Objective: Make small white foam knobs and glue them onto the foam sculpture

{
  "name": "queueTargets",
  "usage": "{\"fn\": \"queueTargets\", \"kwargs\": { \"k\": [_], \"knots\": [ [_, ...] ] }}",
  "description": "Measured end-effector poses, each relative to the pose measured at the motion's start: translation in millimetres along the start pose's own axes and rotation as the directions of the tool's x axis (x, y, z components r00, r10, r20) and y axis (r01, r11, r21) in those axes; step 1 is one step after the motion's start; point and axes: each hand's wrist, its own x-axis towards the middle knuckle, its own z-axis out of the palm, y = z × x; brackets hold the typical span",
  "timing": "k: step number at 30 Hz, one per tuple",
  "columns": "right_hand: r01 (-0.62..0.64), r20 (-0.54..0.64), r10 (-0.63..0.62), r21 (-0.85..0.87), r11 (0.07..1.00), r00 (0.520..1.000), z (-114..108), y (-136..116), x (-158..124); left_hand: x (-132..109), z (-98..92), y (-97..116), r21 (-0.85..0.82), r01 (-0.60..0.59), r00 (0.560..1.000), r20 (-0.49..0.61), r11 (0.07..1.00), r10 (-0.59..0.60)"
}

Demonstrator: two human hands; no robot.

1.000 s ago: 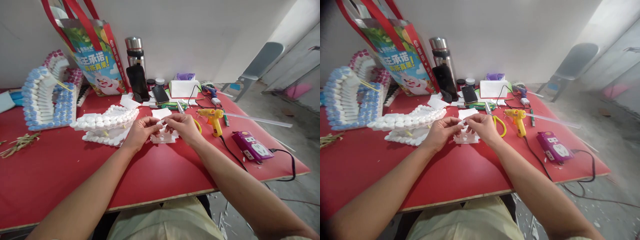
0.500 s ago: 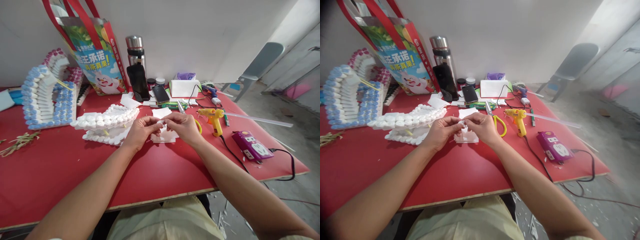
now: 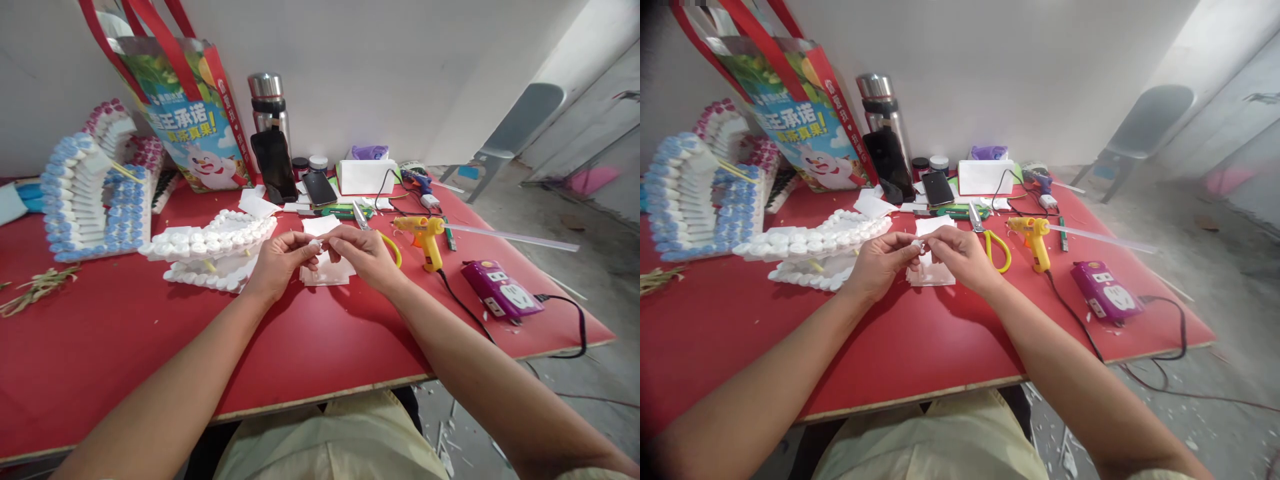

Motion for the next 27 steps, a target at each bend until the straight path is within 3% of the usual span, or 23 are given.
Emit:
{"fn": "queueTargets", "kwargs": {
  "k": [10, 27],
  "knots": [
    [0.004, 0.035, -0.008, 0.096, 0.995, 0.999, 0.3, -0.6, -2.2, -2.8, 2.6, 3.6, 0.041, -0.038, 0.999, -0.025, 0.998, 0.039],
    [0.238, 0.045, -0.234, -0.194, 0.952, 0.971, 3.0, 4.2, -5.0, -5.7, 3.1, 6.9, 0.163, -0.065, 0.995, -0.065, 0.985, 0.076]
  ]
}}
